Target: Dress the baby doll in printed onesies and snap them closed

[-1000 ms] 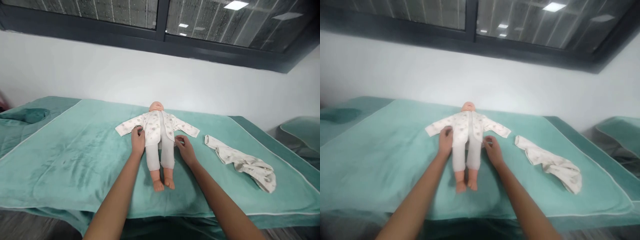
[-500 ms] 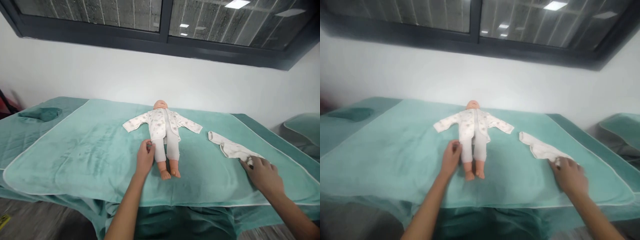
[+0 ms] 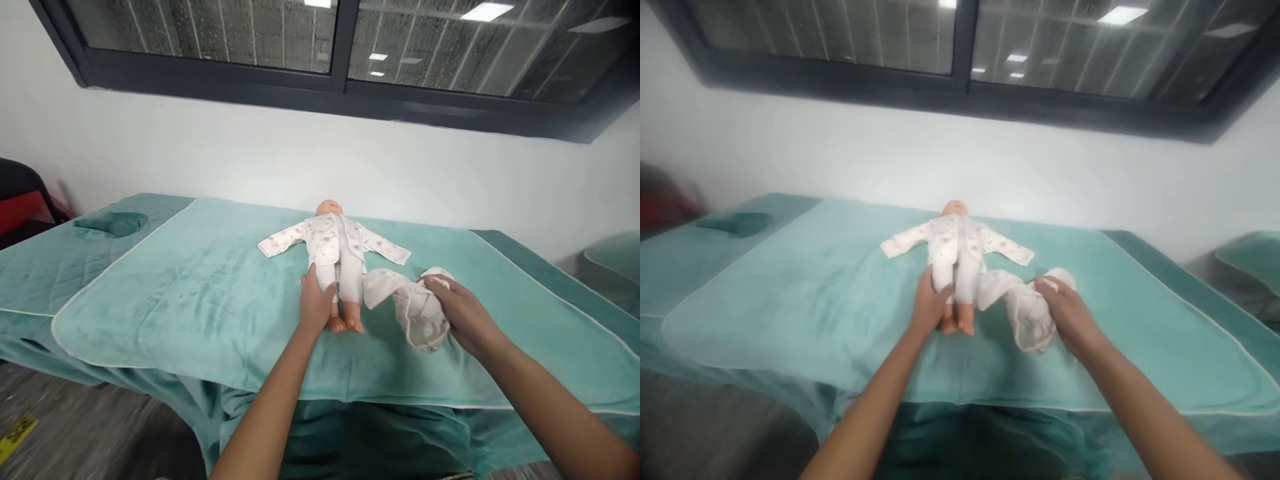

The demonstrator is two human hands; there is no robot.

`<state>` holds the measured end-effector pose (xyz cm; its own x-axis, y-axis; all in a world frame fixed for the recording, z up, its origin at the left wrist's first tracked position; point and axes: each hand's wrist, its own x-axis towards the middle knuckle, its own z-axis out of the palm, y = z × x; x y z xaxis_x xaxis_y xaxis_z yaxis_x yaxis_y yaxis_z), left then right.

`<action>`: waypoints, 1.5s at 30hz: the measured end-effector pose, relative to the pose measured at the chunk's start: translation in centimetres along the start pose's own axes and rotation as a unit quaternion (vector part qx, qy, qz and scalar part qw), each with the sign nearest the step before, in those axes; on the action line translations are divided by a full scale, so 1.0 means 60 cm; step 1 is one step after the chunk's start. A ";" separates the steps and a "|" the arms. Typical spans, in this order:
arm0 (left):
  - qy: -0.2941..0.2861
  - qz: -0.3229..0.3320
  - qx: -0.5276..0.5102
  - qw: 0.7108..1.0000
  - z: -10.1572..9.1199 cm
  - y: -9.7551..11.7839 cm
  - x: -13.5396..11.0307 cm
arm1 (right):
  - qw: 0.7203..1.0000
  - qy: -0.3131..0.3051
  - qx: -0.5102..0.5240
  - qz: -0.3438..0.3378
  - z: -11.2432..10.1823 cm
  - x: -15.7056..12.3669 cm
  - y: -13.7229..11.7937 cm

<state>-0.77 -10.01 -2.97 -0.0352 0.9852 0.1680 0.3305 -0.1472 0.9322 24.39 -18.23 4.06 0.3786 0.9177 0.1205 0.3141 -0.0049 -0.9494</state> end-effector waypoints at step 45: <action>-0.088 0.180 -0.124 0.972 -0.229 0.317 -0.183 | 0.934 -0.245 0.050 -0.255 0.018 -0.134 -0.309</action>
<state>-7.04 -24.86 17.33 0.2095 0.8621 0.4615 0.0523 -0.4812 0.8751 14.61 -25.10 20.37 -0.2491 0.8623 0.4410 0.2529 0.4974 -0.8298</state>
